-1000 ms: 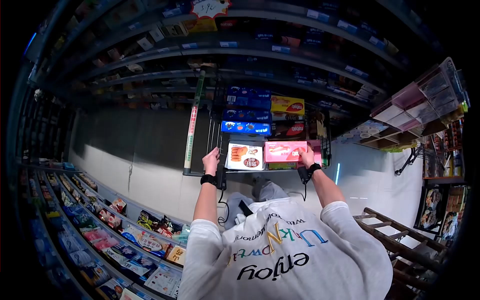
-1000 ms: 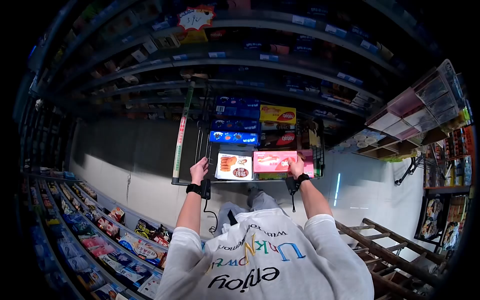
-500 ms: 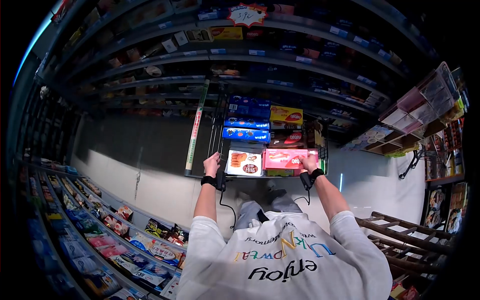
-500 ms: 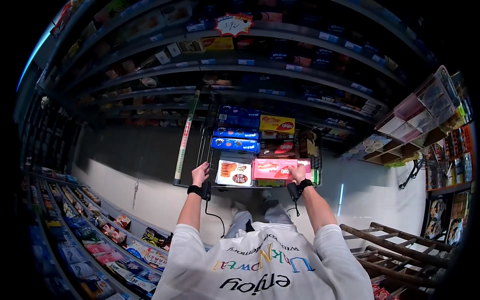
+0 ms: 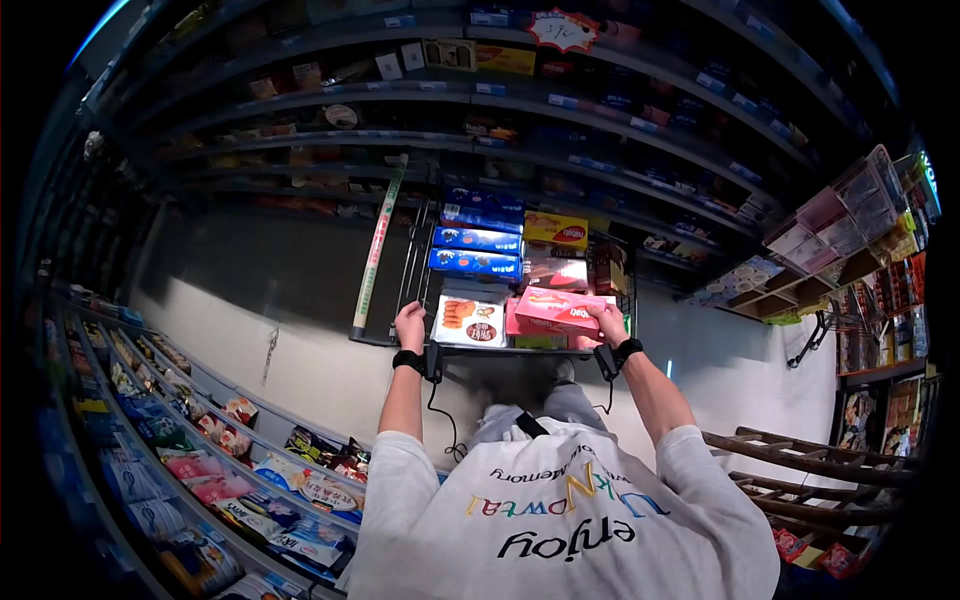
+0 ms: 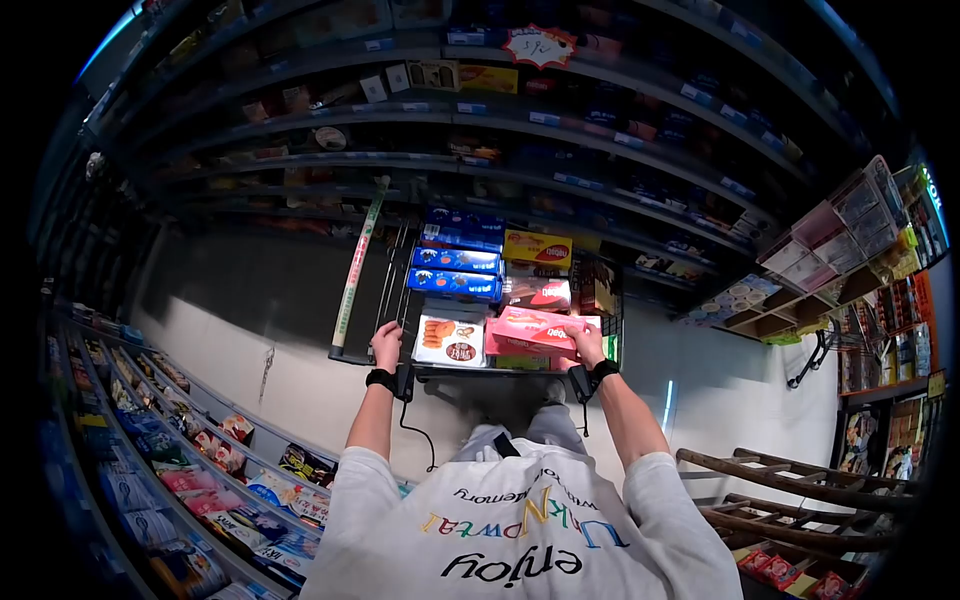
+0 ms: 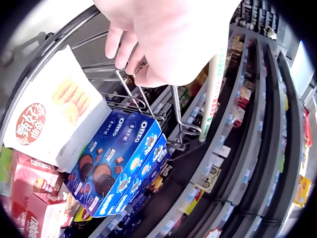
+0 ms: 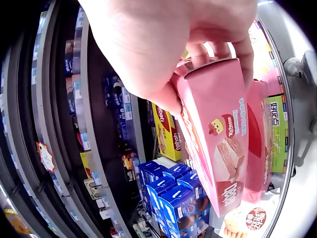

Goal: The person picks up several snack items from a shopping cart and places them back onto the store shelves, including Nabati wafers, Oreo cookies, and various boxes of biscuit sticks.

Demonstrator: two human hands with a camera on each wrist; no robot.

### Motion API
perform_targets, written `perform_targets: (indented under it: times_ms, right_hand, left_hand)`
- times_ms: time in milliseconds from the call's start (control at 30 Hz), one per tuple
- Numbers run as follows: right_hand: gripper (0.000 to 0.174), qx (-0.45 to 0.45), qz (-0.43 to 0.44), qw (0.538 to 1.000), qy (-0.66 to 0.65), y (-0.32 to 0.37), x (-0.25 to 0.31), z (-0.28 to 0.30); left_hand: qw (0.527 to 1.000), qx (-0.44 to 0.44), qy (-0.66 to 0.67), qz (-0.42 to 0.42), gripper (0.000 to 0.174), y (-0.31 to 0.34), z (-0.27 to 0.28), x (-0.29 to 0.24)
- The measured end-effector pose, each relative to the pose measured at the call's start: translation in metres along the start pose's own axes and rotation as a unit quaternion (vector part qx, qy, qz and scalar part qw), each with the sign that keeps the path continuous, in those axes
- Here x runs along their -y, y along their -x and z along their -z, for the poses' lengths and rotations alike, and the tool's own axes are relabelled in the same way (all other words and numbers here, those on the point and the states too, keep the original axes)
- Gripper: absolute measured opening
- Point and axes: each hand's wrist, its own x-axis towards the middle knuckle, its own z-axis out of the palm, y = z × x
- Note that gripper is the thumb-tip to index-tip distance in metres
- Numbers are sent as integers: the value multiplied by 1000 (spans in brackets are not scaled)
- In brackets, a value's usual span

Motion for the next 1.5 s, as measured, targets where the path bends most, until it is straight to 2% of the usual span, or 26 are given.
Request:
perform_targets:
  times_ms: [67, 167, 200, 233, 300, 333, 367, 500, 567, 633, 667, 700, 833, 900, 933, 967, 1033, 1067, 1100, 1167, 1233, 1300, 1367, 1433, 1467, 1500]
  right_hand:
    - [56, 31, 0, 999, 13, -7, -8, -8]
    - [53, 8, 19, 1000, -4, 6, -3, -30]
    - [41, -39, 45, 998, -23, 7, -4, -41]
    - [26, 45, 77, 996, -21, 8, 0, -41]
    - [18, -2, 84, 996, -6, 31, 18, -56]
    - [18, 11, 91, 996, 18, 24, 19, -61]
    - [18, 25, 60, 998, -1, 20, 17, -61]
    - [16, 46, 58, 997, 22, 24, 27, -71]
    - [16, 41, 58, 996, 48, 51, 49, -78]
    - [22, 59, 54, 996, 37, 49, 51, -80]
    - [30, 13, 58, 998, 7, 43, 47, -86]
    - [34, 58, 56, 997, 3, 19, 37, -81]
    - [30, 56, 51, 996, -40, 11, 40, -84]
    - [25, 179, 47, 979, -91, 9, 41, -78]
    - [20, 164, 46, 975, -140, 26, 47, -85]
    - [23, 181, 38, 967, -174, 15, 39, -88]
    - [28, 226, -33, 952, -206, -16, 24, -91]
    - [32, 212, -20, 969, -126, -23, 23, -91]
    - [33, 205, -38, 960, -187, -2, 34, -102]
    - [37, 234, -38, 936, -261, 36, 54, -123]
    - [41, 301, -44, 907, -293, 38, 55, -135]
    - [39, 281, -48, 917, -280, 43, 55, -145]
    - [34, 307, -21, 922, -234, 60, 60, -157]
    - [32, 324, -8, 926, -194, 44, 48, -167]
    - [32, 329, -13, 925, -190, 33, 43, -173]
    - [29, 360, 2, 920, -155, 23, 40, -179]
  left_hand:
    - [1000, -13, 11, 9, 24, -4, 20, 8]
    - [999, -36, 8, 23, 19, 7, 47, 0]
    - [998, -54, 12, -24, 18, -10, 57, 29]
    - [998, -53, 27, -23, 17, -7, 65, 30]
    - [998, -62, 12, -30, 15, -9, 83, 38]
    - [998, -52, 14, -13, 15, 2, 90, 23]
    - [999, -43, 14, 7, 15, 15, 99, 8]
    - [999, -44, -8, 16, 15, 15, 135, 11]
    - [998, -57, -17, -2, 16, 3, 155, 29]
    - [997, -70, -28, -19, 17, -3, 169, 39]
    - [996, -83, -25, -11, 18, -6, 176, 44]
    - [995, -97, -19, -4, 19, -6, 179, 45]
    - [994, -107, -17, -6, 24, 2, 194, 44]
    - [995, -94, -5, -17, 26, 5, 206, 45]
    - [995, -101, -1, -24, 25, 7, 210, 49]
    - [994, -108, 1, -32, 24, 8, 215, 51]
    - [991, -127, -12, -44, 24, 6, 226, 60]
    - [987, -145, -23, -58, 24, 3, 230, 61]
    - [989, -146, 36, -5, 20, 11, 233, 48]
    - [986, -157, 53, 3, 20, 12, 242, 46]
    - [984, -166, 62, -8, 20, 12, 249, 49]
    - [979, -168, 114, 0, 21, 15, 257, 52]
    - [971, -214, 105, -27, 19, 23, 255, 48]
    - [961, -236, 141, -21, 14, 38, 242, 43]
    - [961, -233, 134, -63, 9, 34, 234, 57]
    - [963, -224, 143, -57, 6, 60, 209, 29]
